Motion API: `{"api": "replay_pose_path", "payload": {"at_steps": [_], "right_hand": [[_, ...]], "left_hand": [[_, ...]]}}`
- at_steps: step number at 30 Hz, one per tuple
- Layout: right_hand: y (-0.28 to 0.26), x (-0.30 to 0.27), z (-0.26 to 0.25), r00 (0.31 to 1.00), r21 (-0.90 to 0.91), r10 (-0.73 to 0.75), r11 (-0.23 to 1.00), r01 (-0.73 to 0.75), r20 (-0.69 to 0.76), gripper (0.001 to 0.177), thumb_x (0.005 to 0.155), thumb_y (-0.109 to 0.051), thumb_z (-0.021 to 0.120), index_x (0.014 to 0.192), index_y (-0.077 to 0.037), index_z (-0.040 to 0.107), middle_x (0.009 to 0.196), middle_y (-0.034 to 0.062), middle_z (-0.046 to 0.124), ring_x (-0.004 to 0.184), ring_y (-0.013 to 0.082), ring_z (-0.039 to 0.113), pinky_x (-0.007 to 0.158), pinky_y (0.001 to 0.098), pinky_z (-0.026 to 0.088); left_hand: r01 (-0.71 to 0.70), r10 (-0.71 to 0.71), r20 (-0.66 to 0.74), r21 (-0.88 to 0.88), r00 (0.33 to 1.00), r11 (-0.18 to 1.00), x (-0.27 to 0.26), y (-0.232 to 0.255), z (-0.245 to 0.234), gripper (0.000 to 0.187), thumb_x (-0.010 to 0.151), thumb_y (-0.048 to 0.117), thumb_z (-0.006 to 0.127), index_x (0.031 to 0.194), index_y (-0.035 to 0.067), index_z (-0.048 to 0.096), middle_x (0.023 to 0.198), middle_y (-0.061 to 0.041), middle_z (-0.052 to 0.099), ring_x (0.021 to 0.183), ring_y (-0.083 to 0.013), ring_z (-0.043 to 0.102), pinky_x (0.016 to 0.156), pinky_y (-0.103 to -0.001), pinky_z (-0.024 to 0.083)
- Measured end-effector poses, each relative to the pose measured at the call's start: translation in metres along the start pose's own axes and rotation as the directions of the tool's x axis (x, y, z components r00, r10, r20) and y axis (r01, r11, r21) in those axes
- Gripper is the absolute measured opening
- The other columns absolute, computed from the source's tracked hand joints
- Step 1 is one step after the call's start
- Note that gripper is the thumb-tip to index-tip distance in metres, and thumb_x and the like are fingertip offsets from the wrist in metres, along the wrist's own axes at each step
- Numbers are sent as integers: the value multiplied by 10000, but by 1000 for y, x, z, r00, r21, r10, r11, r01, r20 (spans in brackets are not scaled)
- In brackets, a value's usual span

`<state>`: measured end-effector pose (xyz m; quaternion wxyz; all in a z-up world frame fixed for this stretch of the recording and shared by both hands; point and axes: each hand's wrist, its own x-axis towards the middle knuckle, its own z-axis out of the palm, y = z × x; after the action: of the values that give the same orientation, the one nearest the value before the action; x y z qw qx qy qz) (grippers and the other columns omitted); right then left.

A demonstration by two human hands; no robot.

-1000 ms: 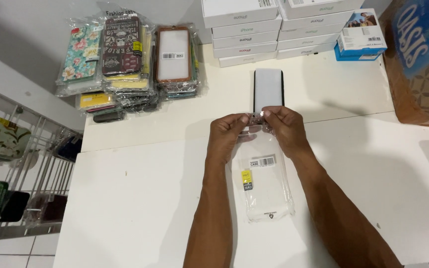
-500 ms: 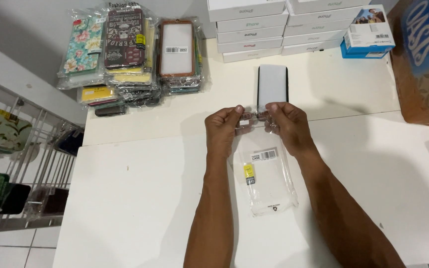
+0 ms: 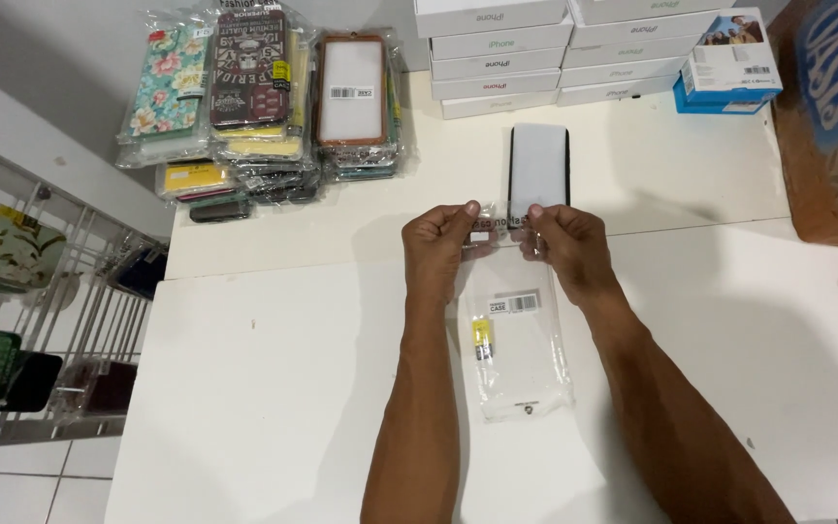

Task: Unbagging a phone case, checking the fit with a smartphone, and then placing the case back into a plastic sleeve.

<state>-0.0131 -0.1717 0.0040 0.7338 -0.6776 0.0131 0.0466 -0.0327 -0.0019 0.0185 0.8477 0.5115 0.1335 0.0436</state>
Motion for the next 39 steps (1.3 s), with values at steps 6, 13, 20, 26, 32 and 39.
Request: {"api": "replay_pose_path", "payload": {"at_steps": [6, 13, 20, 26, 32, 39], "right_hand": [[1, 5, -7, 982, -40, -99, 995, 93, -162, 307, 1098, -280, 580, 891, -60, 635, 746, 84, 630, 681, 121, 620, 653, 264, 571], [-5, 3, -5, 965, -56, -112, 993, 101, -236, 333, 1095, -326, 601, 857, -95, 631, 734, 86, 652, 658, 128, 630, 628, 258, 563], [-22, -6, -1, 998, -66, 7, 998, -11, -55, 768, 1068, -637, 200, 1265, 12, 559, 1110, 218, 690, 965, 265, 680, 880, 401, 576], [-7, 3, -13, 991, -57, 41, 998, -34, 126, 629, 1076, -530, 347, 1357, -2, 542, 1179, 217, 686, 993, 279, 683, 834, 438, 597], [-31, -13, -11, 929, -204, 152, 975, -85, 339, 716, 858, -309, 658, 1469, 20, 482, 1143, 234, 692, 966, 294, 683, 818, 478, 616], [-18, -5, -18, 935, -136, 148, 985, -109, 322, 865, 758, -250, 788, 1521, -33, 444, 1212, 238, 677, 1041, 339, 696, 869, 532, 604]], "left_hand": [[147, -140, 276, -8, 951, 989, -8, 4, -7, 674, 907, 343, 767, 1409, -13, 491, 1066, -251, 707, 866, -374, 749, 725, -473, 651], [57, -166, 471, 237, 867, 970, 1, -11, -20, 826, 791, 54, 841, 1483, -57, 405, 946, -164, 741, 717, -162, 667, 579, -274, 605], [-7, 10, 160, -17, 987, 1000, 1, 6, -18, 675, 814, -24, 803, 1405, -43, 477, 817, -123, 698, 669, -208, 681, 603, -368, 650], [-49, 33, -158, -94, 987, 994, 32, -5, -36, 587, 814, 21, 818, 1334, 13, 546, 823, -83, 686, 678, -212, 679, 617, -408, 677], [-107, 58, -305, -148, 951, 983, 34, 2, -35, 578, 822, 32, 819, 1327, 25, 537, 841, -76, 677, 675, -199, 683, 611, -406, 683], [-180, 165, -343, -14, 925, 983, 32, 3, -25, 599, 825, 46, 798, 1350, 4, 512, 854, -83, 679, 669, -150, 655, 558, -343, 672]]}}
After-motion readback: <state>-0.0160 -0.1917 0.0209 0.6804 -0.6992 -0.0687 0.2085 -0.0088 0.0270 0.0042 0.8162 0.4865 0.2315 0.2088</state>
